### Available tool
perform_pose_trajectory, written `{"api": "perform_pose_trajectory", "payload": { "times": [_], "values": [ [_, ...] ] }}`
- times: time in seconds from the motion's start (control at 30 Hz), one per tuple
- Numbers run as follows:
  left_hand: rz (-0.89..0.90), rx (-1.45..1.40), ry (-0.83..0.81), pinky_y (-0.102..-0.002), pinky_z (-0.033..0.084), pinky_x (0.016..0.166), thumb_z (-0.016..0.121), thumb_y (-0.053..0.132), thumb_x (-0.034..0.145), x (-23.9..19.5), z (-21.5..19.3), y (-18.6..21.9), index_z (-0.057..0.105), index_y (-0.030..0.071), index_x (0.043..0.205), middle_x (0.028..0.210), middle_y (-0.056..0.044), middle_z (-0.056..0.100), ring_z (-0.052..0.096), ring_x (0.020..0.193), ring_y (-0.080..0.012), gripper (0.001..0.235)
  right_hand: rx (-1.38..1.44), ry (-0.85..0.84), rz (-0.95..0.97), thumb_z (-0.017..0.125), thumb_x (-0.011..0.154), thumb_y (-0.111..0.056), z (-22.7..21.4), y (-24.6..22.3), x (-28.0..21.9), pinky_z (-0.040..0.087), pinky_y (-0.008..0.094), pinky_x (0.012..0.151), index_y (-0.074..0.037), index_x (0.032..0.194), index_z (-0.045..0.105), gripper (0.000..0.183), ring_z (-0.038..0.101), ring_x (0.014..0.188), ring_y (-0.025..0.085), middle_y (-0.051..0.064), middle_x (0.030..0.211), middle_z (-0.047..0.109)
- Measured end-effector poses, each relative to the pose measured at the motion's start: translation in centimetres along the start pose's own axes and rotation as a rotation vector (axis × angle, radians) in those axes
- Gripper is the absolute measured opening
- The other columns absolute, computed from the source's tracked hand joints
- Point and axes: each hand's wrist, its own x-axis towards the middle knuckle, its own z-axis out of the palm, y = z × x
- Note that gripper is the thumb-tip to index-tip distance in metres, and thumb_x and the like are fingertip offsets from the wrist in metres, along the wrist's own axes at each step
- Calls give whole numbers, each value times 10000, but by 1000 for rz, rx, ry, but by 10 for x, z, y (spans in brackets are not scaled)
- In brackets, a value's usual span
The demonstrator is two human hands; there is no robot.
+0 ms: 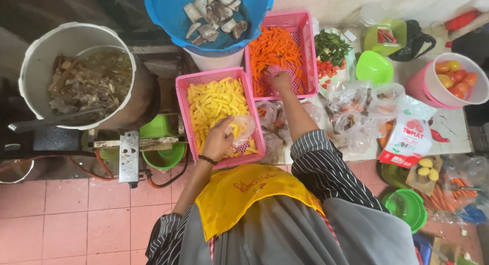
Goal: Packaging cooked meat, potatoes, and carrots into small plastic bags.
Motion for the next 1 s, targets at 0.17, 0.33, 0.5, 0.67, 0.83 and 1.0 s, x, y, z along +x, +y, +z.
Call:
{"api": "perform_pose_trajectory", "payload": {
  "times": [0.17,0.33,0.5,0.67,0.83,1.0],
  "values": [
    [-59,-88,4,-318,635,602,581,-23,858,-7,-8,-7,552,4,1382,1429,-188,562,757,769,-217,525,341,-27,127,677,842,-237,-28,-28,-20,563,382,696,-64,858,779,202,728,750,242,137,779,747],
    [-261,29,-4,-360,608,635,597,18,867,-7,-6,2,569,58,1390,1445,-125,594,725,741,-320,525,482,-72,207,662,889,-167,-83,-29,-57,489,312,602,-59,900,764,149,643,641,127,66,704,697],
    [81,133,43,-363,576,898,643,38,871,6,12,-15,603,29,1347,1389,-199,626,674,1167,-345,478,648,-60,218,665,937,-133,-108,-14,-75,424,264,523,-39,941,736,118,563,564,83,2,658,641],
    [65,133,9,-373,573,908,634,29,851,17,18,-12,594,18,1353,1408,-198,611,694,1099,-346,504,819,-78,245,662,953,-105,-121,-6,-88,379,255,510,-29,989,728,107,513,558,74,-17,676,612],
    [261,215,109,-374,603,848,700,26,854,25,24,-47,611,-8,1355,1361,-214,635,722,1062,-364,511,795,-90,246,656,959,-92,-137,-14,-97,347,251,493,-37,996,726,97,477,542,68,-28,667,586],
    [-281,-30,-38,-400,613,748,595,58,833,24,6,5,543,54,1379,1457,-131,571,756,853,-381,548,918,-215,201,659,971,-79,-143,0,-101,353,236,504,-41,1018,717,85,486,557,57,-36,687,574]
  ]
}}
